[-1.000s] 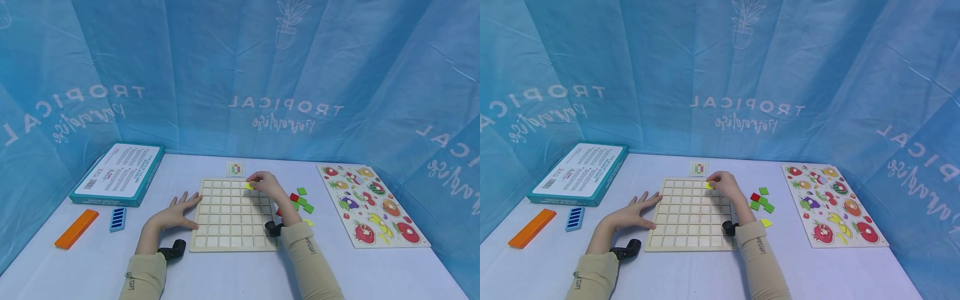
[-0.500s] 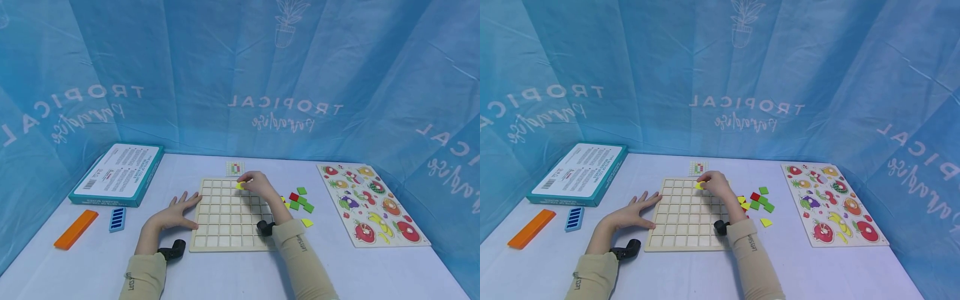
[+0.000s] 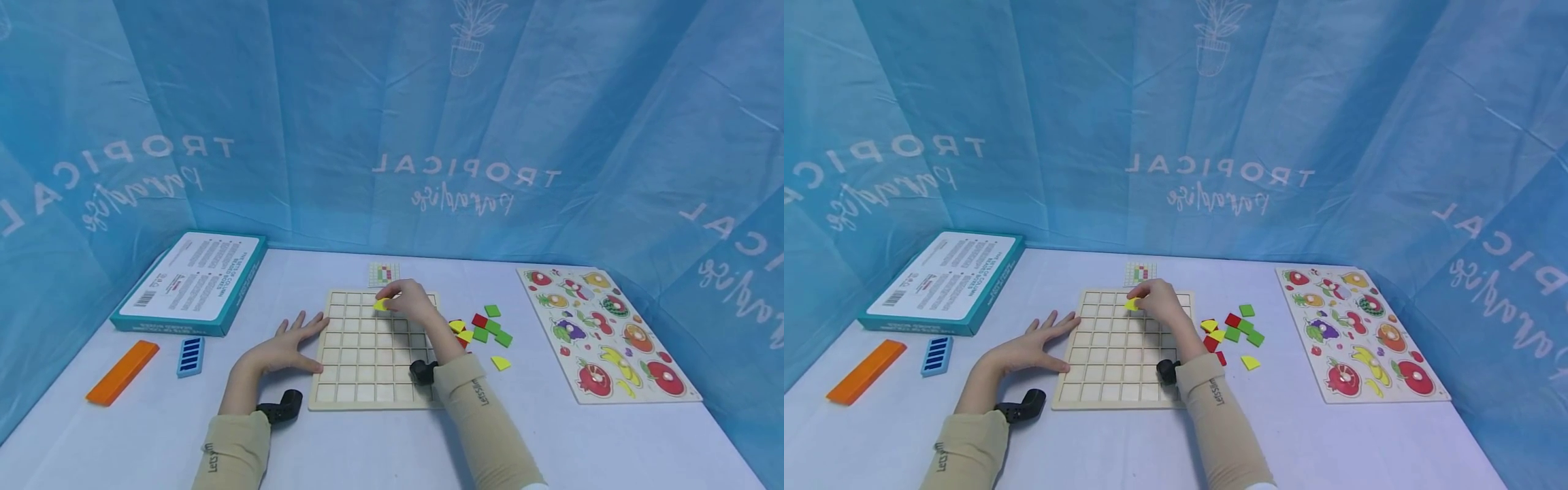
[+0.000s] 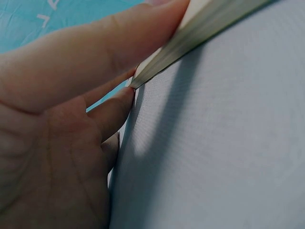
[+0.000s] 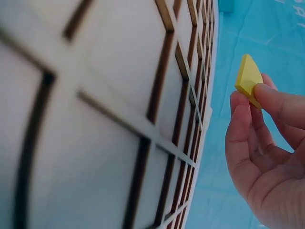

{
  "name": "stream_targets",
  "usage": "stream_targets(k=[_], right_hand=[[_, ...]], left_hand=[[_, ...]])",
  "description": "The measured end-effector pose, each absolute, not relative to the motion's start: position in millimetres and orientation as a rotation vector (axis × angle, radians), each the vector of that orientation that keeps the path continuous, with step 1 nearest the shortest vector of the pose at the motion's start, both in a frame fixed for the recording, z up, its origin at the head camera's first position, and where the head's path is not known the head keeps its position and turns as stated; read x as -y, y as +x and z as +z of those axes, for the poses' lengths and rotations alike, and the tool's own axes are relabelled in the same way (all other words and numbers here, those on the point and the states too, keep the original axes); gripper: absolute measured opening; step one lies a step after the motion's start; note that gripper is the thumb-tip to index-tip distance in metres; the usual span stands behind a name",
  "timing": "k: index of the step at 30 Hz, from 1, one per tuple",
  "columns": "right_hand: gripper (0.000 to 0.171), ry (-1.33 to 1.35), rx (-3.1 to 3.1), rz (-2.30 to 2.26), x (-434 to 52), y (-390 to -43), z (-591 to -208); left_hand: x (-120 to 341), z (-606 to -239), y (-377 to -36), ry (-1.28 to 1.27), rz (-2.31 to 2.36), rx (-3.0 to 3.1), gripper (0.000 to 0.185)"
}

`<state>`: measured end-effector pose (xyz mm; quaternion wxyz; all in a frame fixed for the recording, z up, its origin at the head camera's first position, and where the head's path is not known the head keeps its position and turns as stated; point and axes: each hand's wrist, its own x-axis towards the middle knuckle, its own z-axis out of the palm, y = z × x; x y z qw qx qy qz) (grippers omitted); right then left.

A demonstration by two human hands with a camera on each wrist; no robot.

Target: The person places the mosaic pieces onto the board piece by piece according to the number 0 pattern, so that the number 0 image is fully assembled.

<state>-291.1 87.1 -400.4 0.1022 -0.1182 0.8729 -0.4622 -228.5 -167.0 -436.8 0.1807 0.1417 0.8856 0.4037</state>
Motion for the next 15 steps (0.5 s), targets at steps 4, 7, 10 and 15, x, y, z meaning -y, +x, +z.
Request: stream_targets(k=[4,7,10,15], right_hand=[[0.017,-0.362,-2.6,-1.318,-83,-291,-401],[0.019,-0.377,-2.61,-1.288,-80,-291,-400],[0.02,-0.398,-2.597,-1.288,-78,-293,-402],[0.02,-0.438,-2.583,-1.294,-75,-297,-405]], left_hand=[[167,-436,-228,0.396,1.14,-2.498,0.103],[166,-435,-228,0.39,1.134,-2.499,0.103],[166,-435,-228,0.392,1.124,-2.502,0.102],[166,-435,-228,0.389,1.113,-2.508,0.102]])
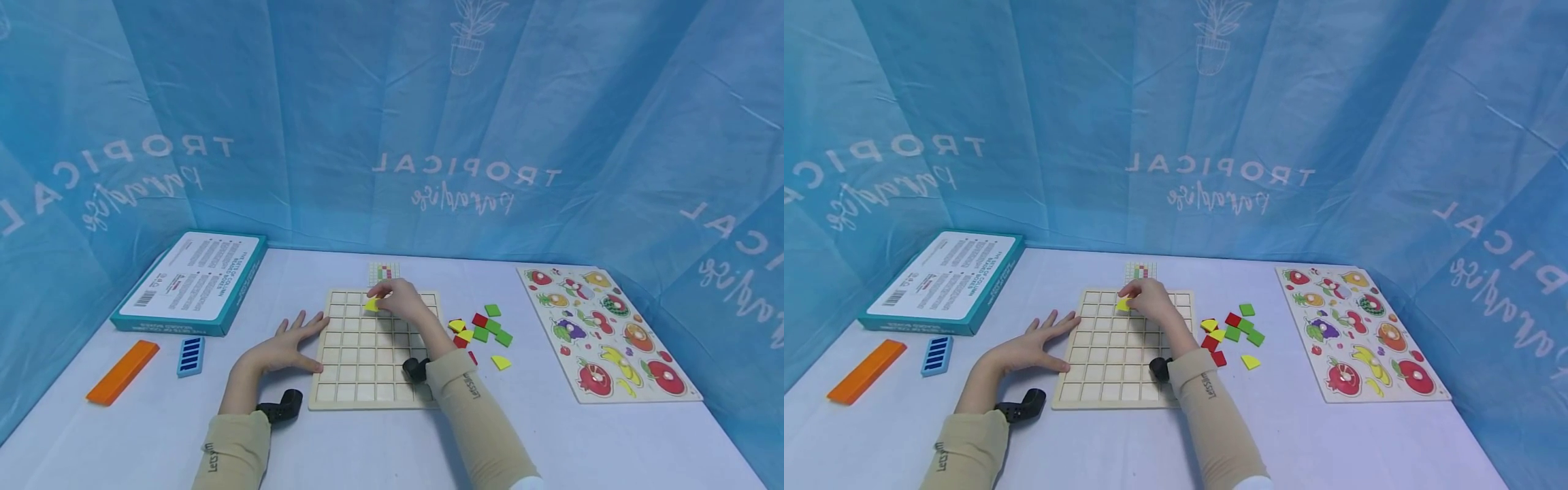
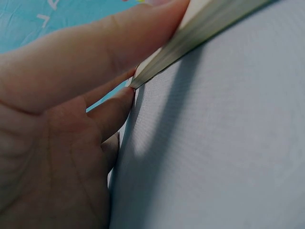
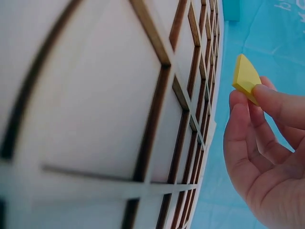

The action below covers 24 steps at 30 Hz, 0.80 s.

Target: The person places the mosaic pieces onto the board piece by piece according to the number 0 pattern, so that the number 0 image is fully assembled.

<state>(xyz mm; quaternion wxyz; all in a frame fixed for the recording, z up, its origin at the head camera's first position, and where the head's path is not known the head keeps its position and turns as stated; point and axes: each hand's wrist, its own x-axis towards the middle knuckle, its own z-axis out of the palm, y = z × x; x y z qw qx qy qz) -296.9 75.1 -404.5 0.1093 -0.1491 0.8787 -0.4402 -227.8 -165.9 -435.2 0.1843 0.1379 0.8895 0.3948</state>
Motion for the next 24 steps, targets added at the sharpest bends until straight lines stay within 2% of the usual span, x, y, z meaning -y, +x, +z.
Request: stream_targets(k=[24], right_hand=[[0.015,-0.448,-2.71,-0.969,-63,-306,-407]], left_hand=[[166,-437,-229,0.397,1.115,-2.51,0.102]])
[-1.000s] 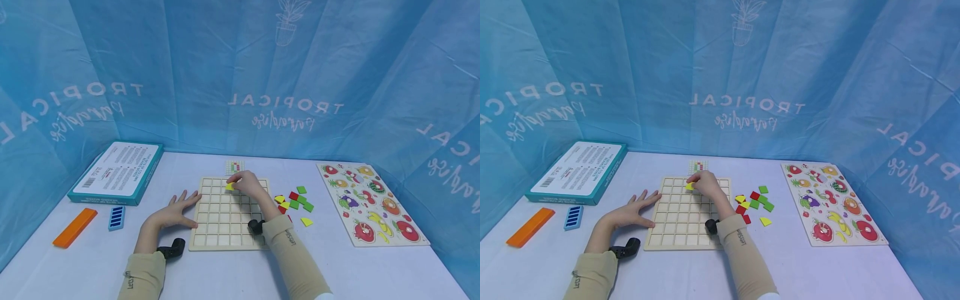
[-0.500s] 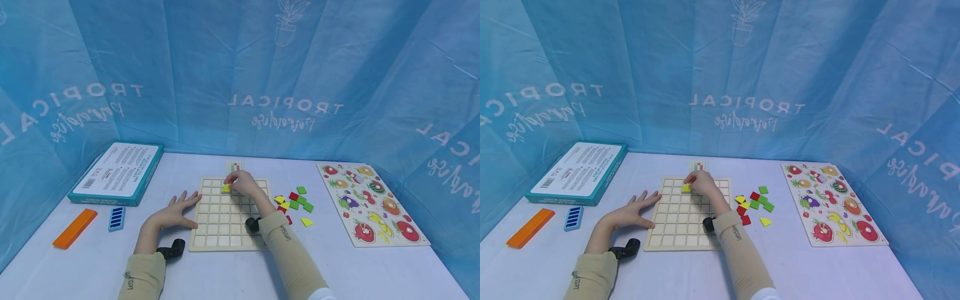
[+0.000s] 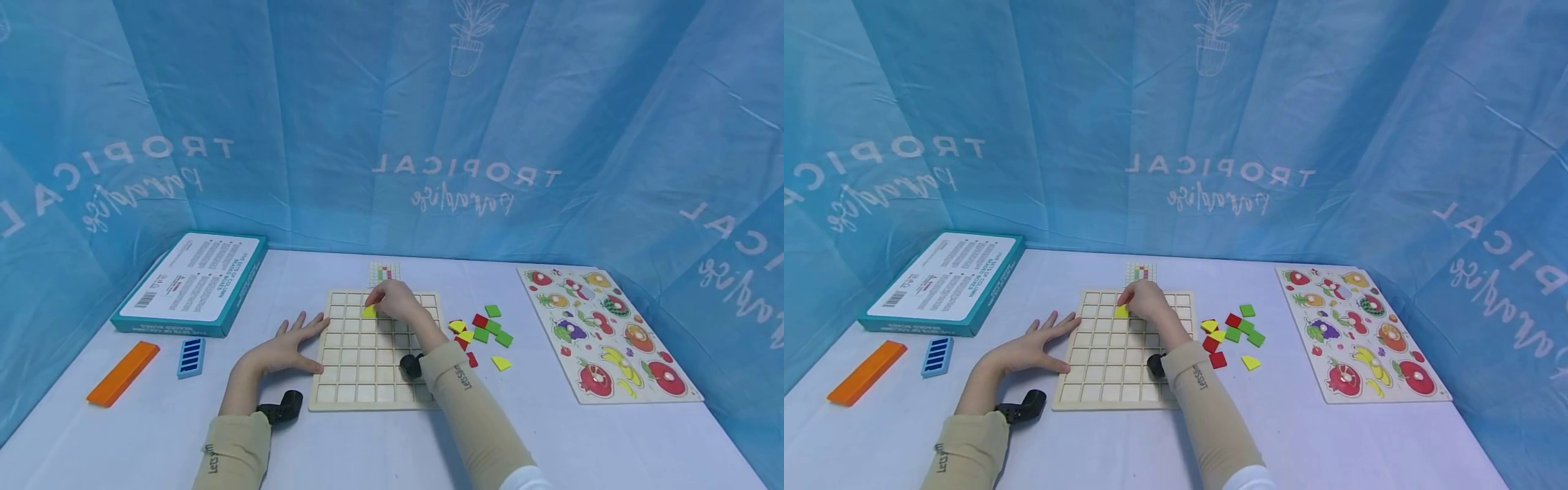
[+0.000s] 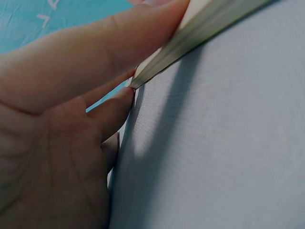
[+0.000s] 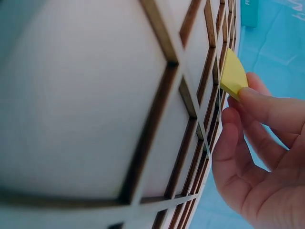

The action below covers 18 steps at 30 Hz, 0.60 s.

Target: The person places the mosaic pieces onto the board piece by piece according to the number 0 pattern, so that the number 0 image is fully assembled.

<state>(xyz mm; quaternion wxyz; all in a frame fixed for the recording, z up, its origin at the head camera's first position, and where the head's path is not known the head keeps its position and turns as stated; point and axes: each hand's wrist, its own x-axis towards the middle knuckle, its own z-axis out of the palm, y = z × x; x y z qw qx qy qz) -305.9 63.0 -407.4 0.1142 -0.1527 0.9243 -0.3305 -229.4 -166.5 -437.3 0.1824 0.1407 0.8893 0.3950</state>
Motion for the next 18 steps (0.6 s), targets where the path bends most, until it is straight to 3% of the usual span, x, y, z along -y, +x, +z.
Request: stream_targets(k=[18], right_hand=[[0.026,-0.4,-2.705,-0.843,-58.1,-302.1,-405.0]], left_hand=[[167.4,-438.8,-228.9,0.378,1.143,-2.494,0.102]])
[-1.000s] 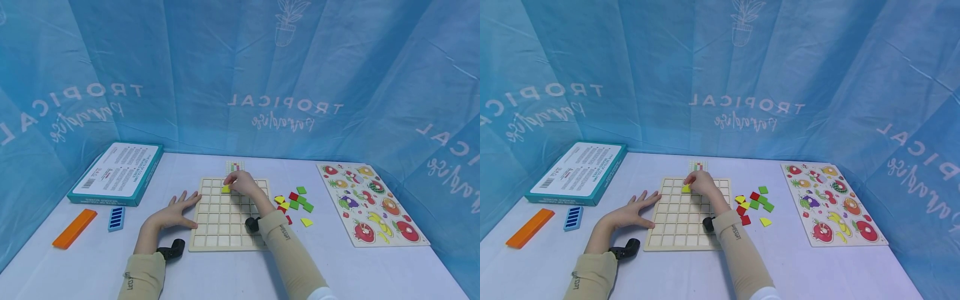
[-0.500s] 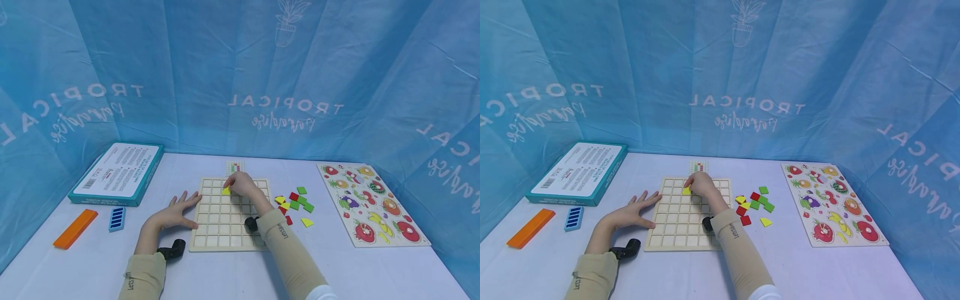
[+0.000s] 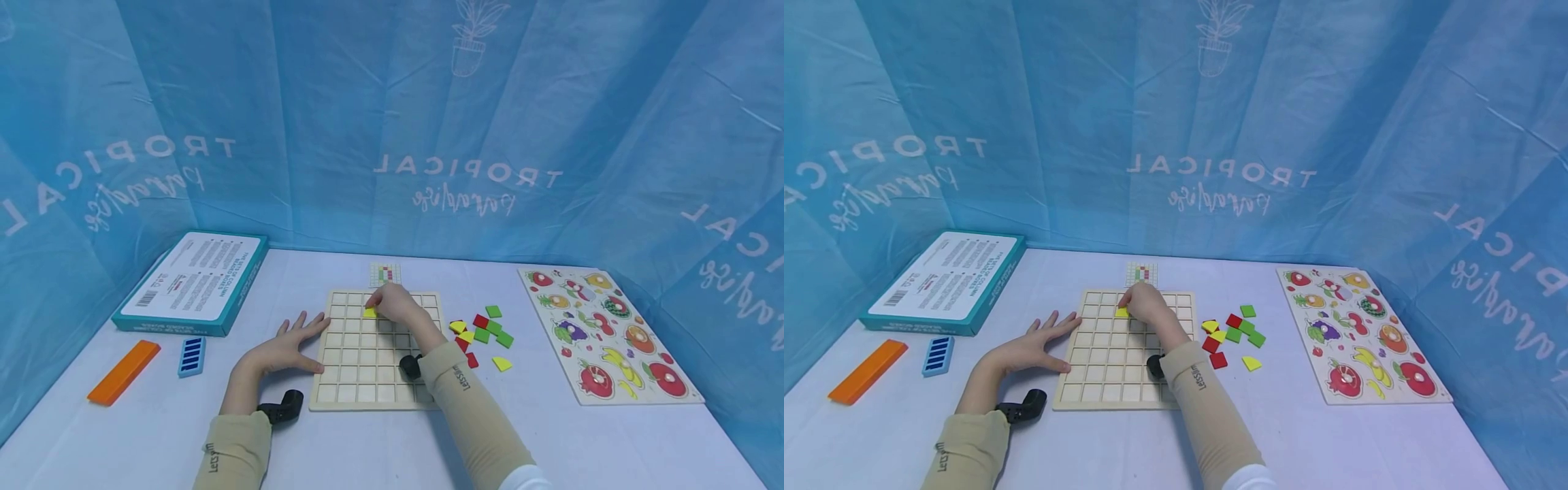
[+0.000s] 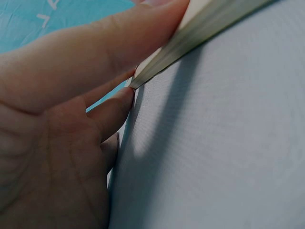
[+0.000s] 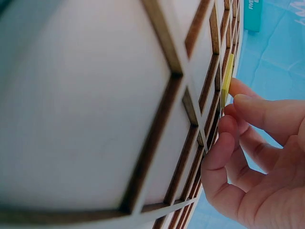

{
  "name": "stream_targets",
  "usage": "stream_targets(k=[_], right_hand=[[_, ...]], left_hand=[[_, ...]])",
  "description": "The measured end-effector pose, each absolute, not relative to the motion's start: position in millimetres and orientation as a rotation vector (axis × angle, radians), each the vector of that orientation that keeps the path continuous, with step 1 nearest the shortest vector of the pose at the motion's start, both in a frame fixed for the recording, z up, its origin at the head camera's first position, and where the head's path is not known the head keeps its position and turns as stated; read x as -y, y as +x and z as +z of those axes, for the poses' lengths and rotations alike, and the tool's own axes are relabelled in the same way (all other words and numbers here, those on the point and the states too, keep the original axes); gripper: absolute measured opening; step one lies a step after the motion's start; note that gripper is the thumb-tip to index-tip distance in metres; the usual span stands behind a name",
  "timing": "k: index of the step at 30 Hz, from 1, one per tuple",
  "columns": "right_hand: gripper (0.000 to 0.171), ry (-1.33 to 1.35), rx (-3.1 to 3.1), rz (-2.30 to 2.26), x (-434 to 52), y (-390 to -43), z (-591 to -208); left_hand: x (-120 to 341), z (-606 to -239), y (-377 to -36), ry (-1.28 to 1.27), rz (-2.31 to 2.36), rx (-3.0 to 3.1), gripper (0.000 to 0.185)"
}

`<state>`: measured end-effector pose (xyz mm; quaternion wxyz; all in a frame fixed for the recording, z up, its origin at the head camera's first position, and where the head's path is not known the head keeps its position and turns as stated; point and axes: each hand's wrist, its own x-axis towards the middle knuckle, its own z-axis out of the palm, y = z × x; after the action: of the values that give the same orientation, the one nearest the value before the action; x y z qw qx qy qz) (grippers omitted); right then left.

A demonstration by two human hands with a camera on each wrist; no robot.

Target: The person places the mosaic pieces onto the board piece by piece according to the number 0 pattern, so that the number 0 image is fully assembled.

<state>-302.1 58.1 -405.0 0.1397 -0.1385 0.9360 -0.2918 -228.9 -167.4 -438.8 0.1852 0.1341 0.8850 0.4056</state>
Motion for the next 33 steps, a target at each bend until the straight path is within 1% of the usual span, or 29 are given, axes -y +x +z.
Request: stream_targets(k=[5,11,15,23,33], right_hand=[[0.027,-0.406,-2.688,-0.859,-59,-300,-403],[0.027,-0.493,-2.689,-0.858,-63,-299,-402],[0.027,-0.515,-2.679,-0.936,-70,-298,-403],[0.025,-0.508,-2.675,-1.005,-83,-292,-399],[0.024,-0.403,-2.696,-1.122,-108,-287,-397]], left_hand=[[167,-438,-229,0.381,1.141,-2.496,0.102],[167,-438,-229,0.385,1.123,-2.507,0.102],[167,-438,-229,0.39,1.124,-2.504,0.102],[166,-437,-228,0.38,1.137,-2.491,0.102],[167,-439,-230,0.387,1.148,-2.494,0.102]])
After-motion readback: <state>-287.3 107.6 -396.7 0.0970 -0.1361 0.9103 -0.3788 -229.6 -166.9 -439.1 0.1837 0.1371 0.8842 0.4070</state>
